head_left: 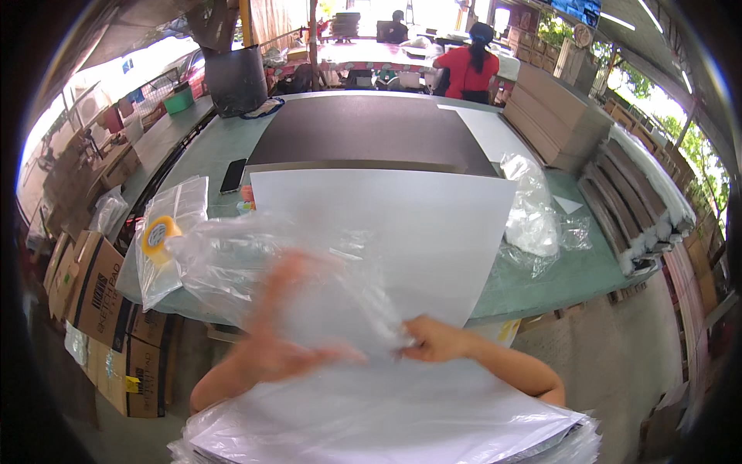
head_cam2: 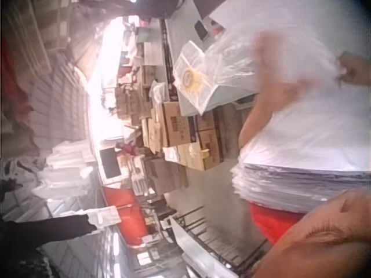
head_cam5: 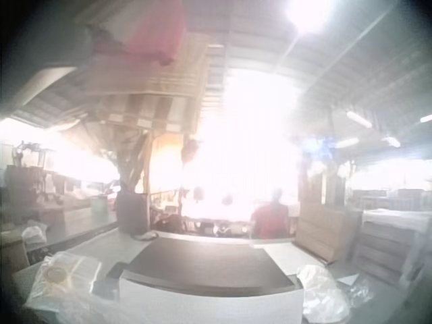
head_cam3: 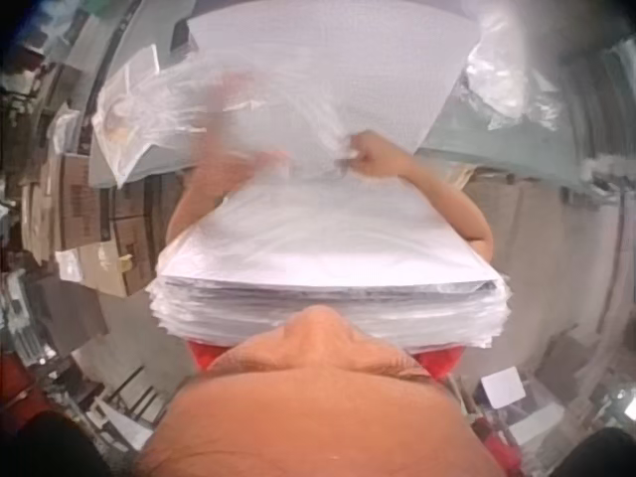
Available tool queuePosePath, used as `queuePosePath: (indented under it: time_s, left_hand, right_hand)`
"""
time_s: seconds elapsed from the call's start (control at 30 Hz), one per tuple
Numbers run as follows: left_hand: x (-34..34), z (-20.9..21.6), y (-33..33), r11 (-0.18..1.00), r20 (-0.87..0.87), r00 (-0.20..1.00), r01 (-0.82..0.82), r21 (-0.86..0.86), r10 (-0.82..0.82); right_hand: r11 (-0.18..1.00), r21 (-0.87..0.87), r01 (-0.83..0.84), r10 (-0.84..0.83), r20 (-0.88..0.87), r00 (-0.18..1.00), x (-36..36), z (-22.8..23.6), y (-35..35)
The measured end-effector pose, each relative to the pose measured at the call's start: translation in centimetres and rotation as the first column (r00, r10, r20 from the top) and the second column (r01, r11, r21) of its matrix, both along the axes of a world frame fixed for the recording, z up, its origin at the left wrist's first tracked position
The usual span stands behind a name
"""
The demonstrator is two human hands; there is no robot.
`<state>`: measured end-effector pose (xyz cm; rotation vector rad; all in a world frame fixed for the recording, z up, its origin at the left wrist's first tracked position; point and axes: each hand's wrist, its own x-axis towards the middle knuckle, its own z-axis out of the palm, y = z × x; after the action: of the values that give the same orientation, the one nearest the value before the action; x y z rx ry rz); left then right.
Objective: The person wraps individual dark rectangular sheets in clear plastic bags. They pull a sheet from a stack, slide it into a bag, and place the wrapped sheet on a growing pile. The process repeats for multiple sheets.
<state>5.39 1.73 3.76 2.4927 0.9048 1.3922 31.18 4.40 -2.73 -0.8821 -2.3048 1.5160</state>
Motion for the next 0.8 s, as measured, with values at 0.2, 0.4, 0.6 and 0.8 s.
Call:
queuePosePath:
  time_s: [0.2,0.4,0.6,0.8]
  left_hand:
    - [2.5,-9.4,3.2,0.293,-0.080,0.680,0.204,-0.934,-0.729]
    - [1.5,-5.5,5.0,0.178,0.288,0.957,0.277,-0.944,0.040]
    - [0.6,-7.0,5.0,0.147,0.390,0.881,0.363,-0.920,0.266]
    - [0.0,-6.5,4.8,0.023,0.450,0.832,0.469,-0.883,0.325]
  right_hand:
    - [0.965,-0.244,-0.094,0.081,-0.062,0.995,4.3,3.5,0.0]
    - [0.805,-0.588,0.080,-0.490,-0.582,0.649,5.3,1.1,1.4]
    - [0.930,-0.107,0.352,-0.337,0.139,0.931,5.4,0.9,2.4]
    - [0.824,-0.339,0.453,-0.528,-0.172,0.831,3.0,-1.9,2.6]
